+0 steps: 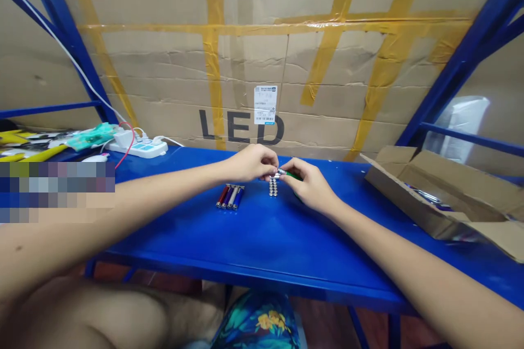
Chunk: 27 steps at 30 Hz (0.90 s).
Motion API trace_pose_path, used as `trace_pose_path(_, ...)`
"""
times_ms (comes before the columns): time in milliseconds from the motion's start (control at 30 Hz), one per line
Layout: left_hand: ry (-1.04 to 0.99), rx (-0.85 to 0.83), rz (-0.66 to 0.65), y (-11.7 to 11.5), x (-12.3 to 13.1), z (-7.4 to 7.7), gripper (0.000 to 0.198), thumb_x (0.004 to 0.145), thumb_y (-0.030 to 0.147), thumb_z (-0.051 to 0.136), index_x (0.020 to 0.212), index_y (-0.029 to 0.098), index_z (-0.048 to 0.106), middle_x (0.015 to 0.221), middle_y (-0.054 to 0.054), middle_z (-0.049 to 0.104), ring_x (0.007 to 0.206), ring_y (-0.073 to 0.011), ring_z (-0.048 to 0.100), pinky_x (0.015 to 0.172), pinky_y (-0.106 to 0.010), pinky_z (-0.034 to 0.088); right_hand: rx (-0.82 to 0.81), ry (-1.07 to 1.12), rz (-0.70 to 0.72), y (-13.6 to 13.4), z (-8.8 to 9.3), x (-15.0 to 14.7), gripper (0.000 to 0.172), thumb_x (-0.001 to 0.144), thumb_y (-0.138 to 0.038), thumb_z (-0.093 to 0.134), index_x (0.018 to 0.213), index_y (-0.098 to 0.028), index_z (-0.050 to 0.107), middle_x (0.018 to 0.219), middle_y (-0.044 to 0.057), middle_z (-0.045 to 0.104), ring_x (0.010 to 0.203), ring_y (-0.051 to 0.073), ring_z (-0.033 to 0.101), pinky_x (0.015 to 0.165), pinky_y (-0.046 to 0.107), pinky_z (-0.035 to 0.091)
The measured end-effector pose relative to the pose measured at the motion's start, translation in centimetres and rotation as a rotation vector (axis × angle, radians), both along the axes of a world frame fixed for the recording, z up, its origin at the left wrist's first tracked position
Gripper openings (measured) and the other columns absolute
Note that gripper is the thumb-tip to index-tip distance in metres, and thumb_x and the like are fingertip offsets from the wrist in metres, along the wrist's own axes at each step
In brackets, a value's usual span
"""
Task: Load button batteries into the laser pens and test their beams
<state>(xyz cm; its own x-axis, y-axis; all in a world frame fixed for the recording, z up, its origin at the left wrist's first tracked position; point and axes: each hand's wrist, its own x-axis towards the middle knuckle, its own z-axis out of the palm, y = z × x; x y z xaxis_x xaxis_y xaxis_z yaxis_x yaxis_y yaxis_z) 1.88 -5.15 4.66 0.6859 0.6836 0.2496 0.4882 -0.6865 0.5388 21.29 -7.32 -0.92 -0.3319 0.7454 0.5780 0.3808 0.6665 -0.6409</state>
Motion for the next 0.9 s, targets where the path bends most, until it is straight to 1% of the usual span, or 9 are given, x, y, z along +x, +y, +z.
trace_pose_path(100,-0.007,0.268,0.021,-1.5,-0.4,0.0,0.013,0.084,0.014,0.055,0.081,0.014,0.068,0.067,0.000,0.068,0.062,-0.0115,0.061,0.060,-0.023,0.042,0.056,-0.059,0.017,-1.2,0.6,-0.3,0.013,0.090,-0.026,0.054,0.090,-0.019,0.065,0.089,0.004,0.069,0.081,0.019,0.061,0.075,0.032,0.045)
trace_pose_path(200,-0.001,0.383,-0.011,-2.2,-0.6,-0.3,0.015,0.084,0.012,0.055,0.084,0.015,0.070,0.071,-0.001,0.070,0.066,-0.0118,0.061,0.062,-0.023,0.041,0.085,-0.071,0.004,-1.8,0.7,-0.7,0.015,0.092,-0.025,0.050,0.092,-0.020,0.064,0.090,0.004,0.068,0.083,0.019,0.061,0.076,0.032,0.045)
trace_pose_path(300,-0.028,0.367,-0.025,-2.2,-0.7,-0.5,0.015,0.085,0.014,0.055,0.084,0.015,0.070,0.072,-0.001,0.070,0.066,-0.0118,0.061,0.062,-0.023,0.041,0.071,-0.055,-0.012,-1.6,0.2,-0.8,0.009,0.088,-0.025,0.057,0.094,-0.020,0.060,0.092,0.005,0.065,0.085,0.020,0.060,0.076,0.033,0.046)
trace_pose_path(400,-0.067,0.306,-0.029,-1.7,-0.6,-1.2,0.015,0.085,0.016,0.056,0.083,0.014,0.070,0.069,-0.001,0.069,0.064,-0.0116,0.060,0.061,-0.022,0.041,0.056,-0.039,-0.019,-1.1,-0.4,-0.3,0.013,0.081,-0.023,0.064,0.091,-0.020,0.055,0.089,0.004,0.062,0.082,0.019,0.059,0.073,0.032,0.047)
trace_pose_path(500,-0.089,0.263,-0.048,-1.1,-0.3,-2.1,0.015,0.086,0.018,0.056,0.084,0.014,0.070,0.067,0.000,0.067,0.062,-0.0109,0.059,0.060,-0.022,0.041,0.084,-0.076,-0.019,-0.7,-0.6,0.4,0.005,0.084,-0.022,0.060,0.083,-0.019,0.055,0.083,0.003,0.060,0.076,0.017,0.056,0.069,0.031,0.045)
trace_pose_path(600,-0.117,0.247,-0.055,-0.7,0.0,-2.8,0.016,0.087,0.020,0.055,0.085,0.014,0.070,0.067,0.000,0.067,0.062,-0.0107,0.059,0.060,-0.022,0.041,0.103,-0.093,-0.033,-0.4,-0.3,0.9,0.006,0.084,-0.024,0.060,0.080,-0.019,0.059,0.079,0.003,0.059,0.073,0.017,0.054,0.067,0.030,0.043)
trace_pose_path(700,-0.129,0.294,-0.073,-0.4,0.3,-3.2,0.017,0.089,0.021,0.054,0.087,0.015,0.069,0.070,-0.001,0.068,0.064,-0.0112,0.060,0.061,-0.022,0.043,0.055,-0.108,-0.036,-0.5,0.2,1.1,0.011,0.085,-0.027,0.058,0.080,-0.019,0.062,0.077,0.003,0.061,0.073,0.018,0.055,0.065,0.030,0.043)
trace_pose_path(833,-0.101,0.441,-0.123,-0.3,0.6,-3.5,0.019,0.091,0.021,0.051,0.092,0.016,0.069,0.085,-0.005,0.072,0.075,-0.0146,0.064,0.069,-0.025,0.046,-0.018,-0.164,-0.044,-0.7,0.6,1.2,0.019,0.088,-0.029,0.051,0.077,-0.019,0.061,0.069,0.002,0.061,0.069,0.018,0.055,0.062,0.030,0.040)
trace_pose_path(900,-0.100,0.478,-0.133,-0.4,0.7,-3.6,0.019,0.092,0.021,0.051,0.094,0.016,0.069,0.089,-0.006,0.073,0.079,-0.0156,0.065,0.071,-0.026,0.047,-0.030,-0.176,-0.035,-0.8,0.7,1.2,0.021,0.088,-0.029,0.048,0.074,-0.018,0.059,0.068,0.001,0.059,0.065,0.016,0.053,0.060,0.029,0.039)
